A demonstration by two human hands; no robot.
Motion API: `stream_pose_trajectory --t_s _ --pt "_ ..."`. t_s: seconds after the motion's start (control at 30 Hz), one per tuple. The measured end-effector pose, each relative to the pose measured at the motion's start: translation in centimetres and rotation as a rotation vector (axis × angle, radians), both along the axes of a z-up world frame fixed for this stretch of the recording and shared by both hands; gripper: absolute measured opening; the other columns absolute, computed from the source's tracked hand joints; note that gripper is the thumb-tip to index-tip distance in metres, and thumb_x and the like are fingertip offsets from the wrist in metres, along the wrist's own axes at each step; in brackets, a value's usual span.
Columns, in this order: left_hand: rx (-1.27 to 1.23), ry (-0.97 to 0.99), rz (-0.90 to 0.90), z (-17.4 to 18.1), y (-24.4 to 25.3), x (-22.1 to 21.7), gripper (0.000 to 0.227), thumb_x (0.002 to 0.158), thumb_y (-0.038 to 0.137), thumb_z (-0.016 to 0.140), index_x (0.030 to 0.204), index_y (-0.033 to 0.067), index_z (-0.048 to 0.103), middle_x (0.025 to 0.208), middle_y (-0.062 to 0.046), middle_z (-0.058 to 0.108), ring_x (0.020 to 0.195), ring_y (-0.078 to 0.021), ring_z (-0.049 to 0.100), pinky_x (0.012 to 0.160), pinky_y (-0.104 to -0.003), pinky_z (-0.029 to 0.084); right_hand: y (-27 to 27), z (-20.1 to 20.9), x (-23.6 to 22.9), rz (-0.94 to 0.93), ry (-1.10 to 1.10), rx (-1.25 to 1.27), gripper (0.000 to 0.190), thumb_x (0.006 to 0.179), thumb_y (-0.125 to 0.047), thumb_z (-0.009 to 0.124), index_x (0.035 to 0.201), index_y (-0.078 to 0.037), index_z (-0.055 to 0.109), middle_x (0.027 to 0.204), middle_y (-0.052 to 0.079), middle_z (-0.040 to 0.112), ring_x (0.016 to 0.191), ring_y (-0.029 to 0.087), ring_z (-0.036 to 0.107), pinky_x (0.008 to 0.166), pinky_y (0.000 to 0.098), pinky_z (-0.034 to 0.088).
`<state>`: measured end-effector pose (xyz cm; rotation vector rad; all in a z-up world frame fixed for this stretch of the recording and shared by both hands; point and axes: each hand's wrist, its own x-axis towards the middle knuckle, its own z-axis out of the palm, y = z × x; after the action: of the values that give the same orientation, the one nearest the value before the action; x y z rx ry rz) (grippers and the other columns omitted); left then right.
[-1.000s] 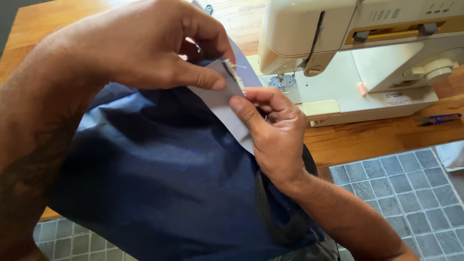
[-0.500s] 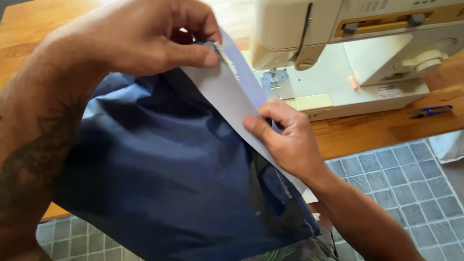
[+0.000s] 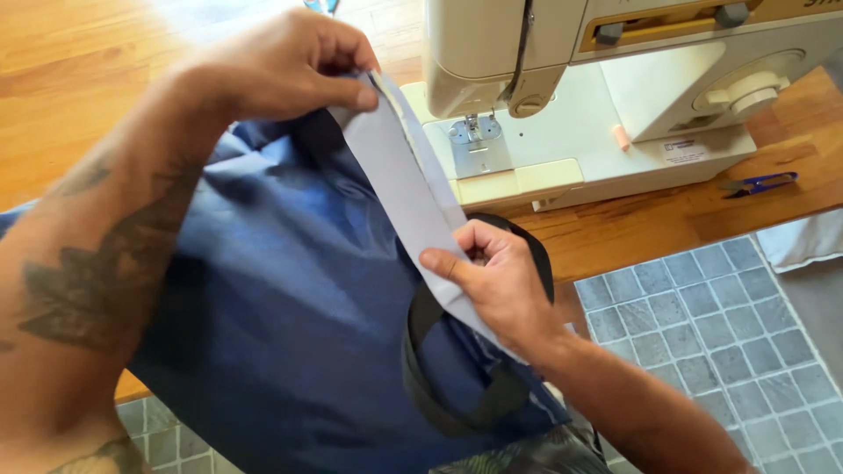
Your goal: Cut a strip of fabric and align it with the opening of a bag to prepare for sewing
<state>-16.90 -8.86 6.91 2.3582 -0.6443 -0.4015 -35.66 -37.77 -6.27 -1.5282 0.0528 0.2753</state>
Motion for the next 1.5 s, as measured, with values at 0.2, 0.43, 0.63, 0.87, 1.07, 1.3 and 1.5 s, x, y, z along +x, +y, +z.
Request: stream_pose_trajectory --t_s 0.2,0.43,0.63,0.87,1.07,1.3,1.5 --pt "-0.082 0.095 -0.069 -5.4 -1.0 2.9 0.010 0.112 0.014 0.082 0.121 0.0114 0.079 0.098 0.007 0.077 0.082 -0.0035 0.060 0.070 -0.022 0.045 0.5 -2.3 -0.9 -0.146 0.044 0.075 0.039 0.092 -0.015 0.100 0.081 -0.014 0.063 0.074 -0.003 0.063 0.065 0.007 0.058 0.062 0.0275 0.050" --pt "-0.238 0.176 -0.184 -9.1 -2.3 3.7 0.014 0.115 0.021 0.080 0.123 0.0108 0.075 0.105 0.006 0.075 0.094 -0.0050 0.065 0.082 -0.023 0.053 -0.5 -3.3 -1.7 -0.145 0.198 0.233 0.034 0.092 -0.007 0.093 0.124 0.003 0.086 0.109 0.016 0.092 0.088 0.020 0.082 0.075 0.0325 0.068" --pt "-0.242 0.210 -0.201 -9.2 -3.2 3.4 0.010 0.117 0.019 0.078 0.116 0.0115 0.072 0.098 0.008 0.069 0.087 -0.0034 0.058 0.076 -0.022 0.046 -0.2 -5.3 -2.5 -0.294 0.299 0.436 0.020 0.091 0.001 0.094 0.103 0.002 0.078 0.096 0.020 0.087 0.079 0.024 0.081 0.069 0.0368 0.071" --pt "-0.286 0.271 -0.147 -8.7 -3.1 3.0 0.016 0.115 0.025 0.080 0.120 0.0104 0.075 0.102 0.007 0.076 0.088 -0.0027 0.064 0.074 -0.020 0.049 -0.6 -2.3 -2.6 -0.254 0.319 0.406 0.043 0.095 -0.023 0.088 0.124 0.007 0.079 0.097 0.022 0.085 0.069 0.027 0.078 0.055 0.0378 0.066" --pt "-0.237 0.312 -0.123 -8.1 -3.4 3.1 0.012 0.114 0.020 0.080 0.120 0.0097 0.079 0.102 0.007 0.075 0.090 -0.0027 0.064 0.078 -0.020 0.052 -1.2 -3.1 -2.6 -0.197 0.245 0.219 0.017 0.098 -0.009 0.093 0.098 -0.003 0.077 0.090 0.011 0.082 0.070 0.017 0.071 0.062 0.0330 0.061" --pt "-0.270 0.420 -0.157 -7.8 -3.2 3.3 0.015 0.113 0.024 0.081 0.113 0.0093 0.077 0.091 0.006 0.074 0.076 -0.0021 0.061 0.064 -0.020 0.043 -1.1 -3.8 -0.6 -0.095 0.304 -0.239 0.047 0.085 -0.024 0.112 0.081 -0.015 0.066 0.071 -0.002 0.062 0.062 0.008 0.047 0.055 0.0271 0.041" --pt "-0.185 0.300 -0.168 -7.5 -3.6 3.2 0.015 0.114 0.024 0.081 0.107 0.0119 0.077 0.086 0.009 0.067 0.074 -0.0023 0.053 0.064 -0.023 0.039 -0.2 0.0 -0.9 -0.122 0.391 0.029 0.056 0.085 -0.014 0.094 0.136 0.001 0.077 0.124 0.016 0.090 0.114 0.023 0.084 0.105 0.0328 0.070"
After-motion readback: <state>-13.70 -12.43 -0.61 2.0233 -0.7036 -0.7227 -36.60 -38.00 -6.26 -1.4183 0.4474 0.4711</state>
